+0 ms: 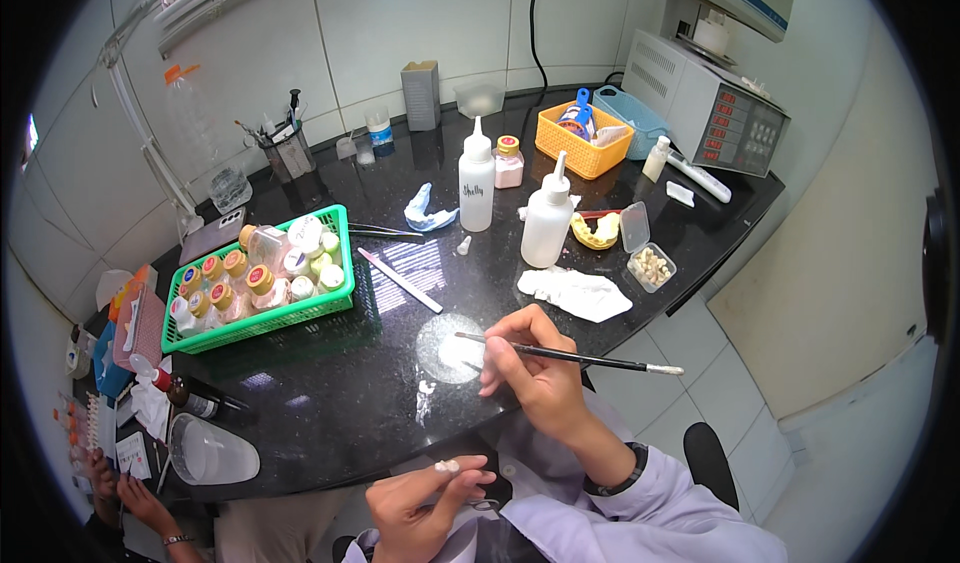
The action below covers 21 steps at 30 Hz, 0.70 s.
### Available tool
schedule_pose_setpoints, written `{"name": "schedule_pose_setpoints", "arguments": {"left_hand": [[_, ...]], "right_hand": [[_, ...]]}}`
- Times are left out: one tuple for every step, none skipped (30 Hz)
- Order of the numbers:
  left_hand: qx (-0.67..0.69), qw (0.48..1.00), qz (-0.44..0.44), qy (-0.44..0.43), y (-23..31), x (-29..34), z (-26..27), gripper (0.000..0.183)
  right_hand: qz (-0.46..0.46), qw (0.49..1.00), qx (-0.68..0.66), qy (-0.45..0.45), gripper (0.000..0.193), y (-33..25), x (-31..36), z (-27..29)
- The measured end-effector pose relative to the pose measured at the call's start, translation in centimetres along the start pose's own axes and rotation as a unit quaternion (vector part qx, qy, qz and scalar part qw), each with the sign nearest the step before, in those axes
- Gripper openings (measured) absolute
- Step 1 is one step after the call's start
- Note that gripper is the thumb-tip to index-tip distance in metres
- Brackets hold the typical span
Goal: The person uses a fine brush to apply a white substance to small, tooth-shaped objects held in a metal clamp. They wipe the objects with a tissue and select additional pieces from a container on the table. The person continues to apply the substance to the objects, working on a black countertop with various dental supplies.
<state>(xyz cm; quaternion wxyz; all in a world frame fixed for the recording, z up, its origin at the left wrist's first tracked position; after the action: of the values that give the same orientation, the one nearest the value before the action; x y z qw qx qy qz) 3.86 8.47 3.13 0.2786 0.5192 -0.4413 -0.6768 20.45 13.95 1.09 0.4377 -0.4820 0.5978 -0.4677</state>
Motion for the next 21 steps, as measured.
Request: {"name": "schedule_pose_setpoints", "arguments": {"left_hand": [[0.0,1.0,-0.003,-0.003,-0.1,0.0,-0.1,0.019],[-0.002,1.0,-0.009,-0.008,0.0,-0.1,-0.2,0.019],[-0.002,1.0,-0.006,-0.006,-0.1,-0.1,-0.1,0.019],[-0.002,1.0,-0.002,-0.004,-0.1,-0.1,0.0,0.019],[-0.001,1.0,0.004,0.0,-0.2,0.0,0.1,0.019],[-0.006,1.0,0.003,-0.003,-0.2,0.0,0.1,0.019],[-0.011,1.0,0.002,-0.007,-0.3,-0.1,0.1,0.019],[-0.016,1.0,0.002,-0.01,-0.3,-0.1,0.1,0.019],[-0.014,1.0,0.003,-0.011,-0.3,-0.1,0.1,0.019],[-0.011,1.0,0.004,-0.011,-0.3,0.0,-0.1,0.019],[-0.009,1.0,0.001,-0.012,-0.2,-0.1,-0.1,0.019],[-0.011,1.0,0.001,-0.008,-0.2,-0.2,0.0,0.019],[-0.013,1.0,0.0,-0.004,-0.1,-0.2,0.1,0.019],[-0.013,1.0,0.004,0.001,-0.3,-0.1,0.3,0.02],[-0.01,1.0,0.004,-0.005,-0.3,0.0,0.2,0.02],[-0.006,1.0,0.005,-0.01,-0.4,-0.1,0.1,0.02],[-0.005,1.0,0.004,-0.015,-0.3,-0.2,0.0,0.02],[-0.008,1.0,0.026,-0.01,-0.9,0.0,0.1,0.019],[-0.012,0.999,0.048,-0.005,-1.5,0.3,-0.1,0.018],[-0.015,0.998,0.068,-0.001,-2.1,0.5,-0.1,0.017],[-0.012,0.998,0.061,0.004,-2.2,0.6,0.0,0.017]], "right_hand": [[0.0,1.0,0.001,0.0,0.01,0.0,0.0,0.0],[0.003,1.0,0.0,0.0,0.01,-0.1,0.0,0.0],[0.006,1.0,0.0,0.0,0.01,-0.2,-0.1,0.0],[0.008,1.0,0.0,0.001,0.01,-0.2,-0.1,0.0],[0.008,1.0,0.0,0.001,0.01,-0.1,0.0,0.0],[0.006,1.0,0.003,0.001,0.011,0.0,0.0,0.0],[0.005,1.0,0.006,0.001,0.011,-0.1,0.0,0.0],[0.003,1.0,0.008,0.001,0.011,0.0,0.0,0.0],[0.002,1.0,0.006,0.001,0.011,0.0,0.0,0.1],[0.001,1.0,0.003,0.002,0.011,0.1,0.0,0.1],[0.003,1.0,0.0,0.002,0.011,0.0,-0.1,0.1],[0.004,1.0,-0.002,0.002,0.01,-0.1,-0.1,0.1],[0.005,1.0,-0.004,0.002,0.01,-0.1,-0.1,0.0],[0.001,1.0,-0.004,0.002,0.01,0.1,0.0,0.0],[0.001,1.0,-0.004,0.004,0.01,0.1,0.0,0.0],[0.0,1.0,-0.003,0.006,0.01,0.0,0.0,0.1],[0.002,1.0,-0.005,0.007,0.01,-0.1,0.0,0.0],[-0.001,1.0,-0.005,0.007,0.009,-0.1,0.0,0.0],[-0.003,1.0,-0.006,0.007,0.009,0.0,0.1,0.0],[-0.004,1.0,-0.006,0.008,0.009,0.0,0.1,0.0],[-0.004,1.0,-0.002,0.006,0.009,0.0,0.0,-0.1]]}}
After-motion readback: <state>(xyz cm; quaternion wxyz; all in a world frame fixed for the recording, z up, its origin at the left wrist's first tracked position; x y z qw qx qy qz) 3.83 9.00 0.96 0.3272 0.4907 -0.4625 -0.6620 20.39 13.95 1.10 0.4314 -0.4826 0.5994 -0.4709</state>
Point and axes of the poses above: each hand's wrist, its own x-axis away from the middle knuckle, its own z-axis out of the back of the hand, y = z × x, the point moved 10 cm from there along -x, towards the middle knuckle, and after that the axes turned 13 degrees about -z, right-handed, at the moved point
